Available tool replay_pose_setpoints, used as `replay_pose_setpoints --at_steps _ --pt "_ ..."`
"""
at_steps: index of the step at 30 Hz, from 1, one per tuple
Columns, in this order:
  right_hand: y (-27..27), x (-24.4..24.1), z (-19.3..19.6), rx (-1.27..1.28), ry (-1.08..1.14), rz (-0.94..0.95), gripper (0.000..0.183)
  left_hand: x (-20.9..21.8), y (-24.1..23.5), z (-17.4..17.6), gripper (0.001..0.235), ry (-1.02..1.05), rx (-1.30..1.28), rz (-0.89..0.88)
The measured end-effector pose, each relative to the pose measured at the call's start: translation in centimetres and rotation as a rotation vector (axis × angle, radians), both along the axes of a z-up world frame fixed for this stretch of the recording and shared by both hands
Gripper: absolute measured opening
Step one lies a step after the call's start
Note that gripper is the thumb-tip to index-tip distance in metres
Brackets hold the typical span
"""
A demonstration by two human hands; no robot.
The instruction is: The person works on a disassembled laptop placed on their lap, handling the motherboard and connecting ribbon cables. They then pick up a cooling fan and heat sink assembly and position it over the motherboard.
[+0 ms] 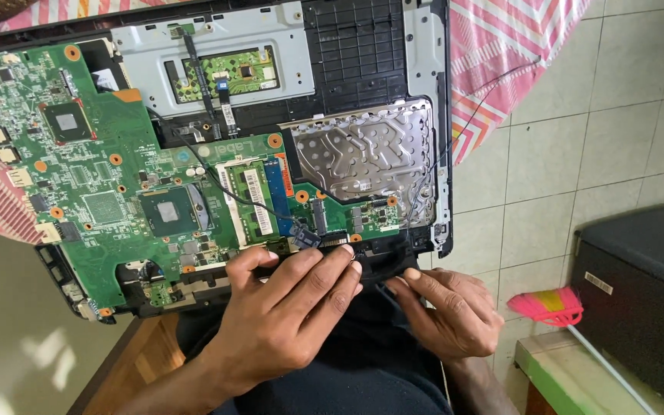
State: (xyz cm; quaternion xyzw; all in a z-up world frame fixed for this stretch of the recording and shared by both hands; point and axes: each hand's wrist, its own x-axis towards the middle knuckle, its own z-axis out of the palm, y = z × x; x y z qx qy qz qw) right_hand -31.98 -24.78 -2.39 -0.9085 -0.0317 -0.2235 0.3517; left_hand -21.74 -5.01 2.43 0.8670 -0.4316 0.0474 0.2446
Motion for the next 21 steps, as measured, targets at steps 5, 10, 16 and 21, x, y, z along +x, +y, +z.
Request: replay_pose_setpoints --at_steps 5,10,16,21 --pt "0.5 0.7 -0.1 0.030 -0.057 -0.078 0.017 -0.6 -0.6 -0.5 0.008 0.002 -0.013 0.054" --pt "0.4 0.1 -0.6 0.046 -0.047 -0.165 0.020 0.0 -1.0 -0.2 0.008 0.030 -0.026 0.020" --pt "-0.6 0.3 -0.4 0.069 0.018 -0.175 0.031 -0.2 -0.9 -0.3 0.016 0.062 0.017 0.008" --pt "-1.2 1.2 0.6 0.050 0.068 -0.115 0.026 -0.3 -1.2 -0.2 0.014 0.122 -0.015 0.028"
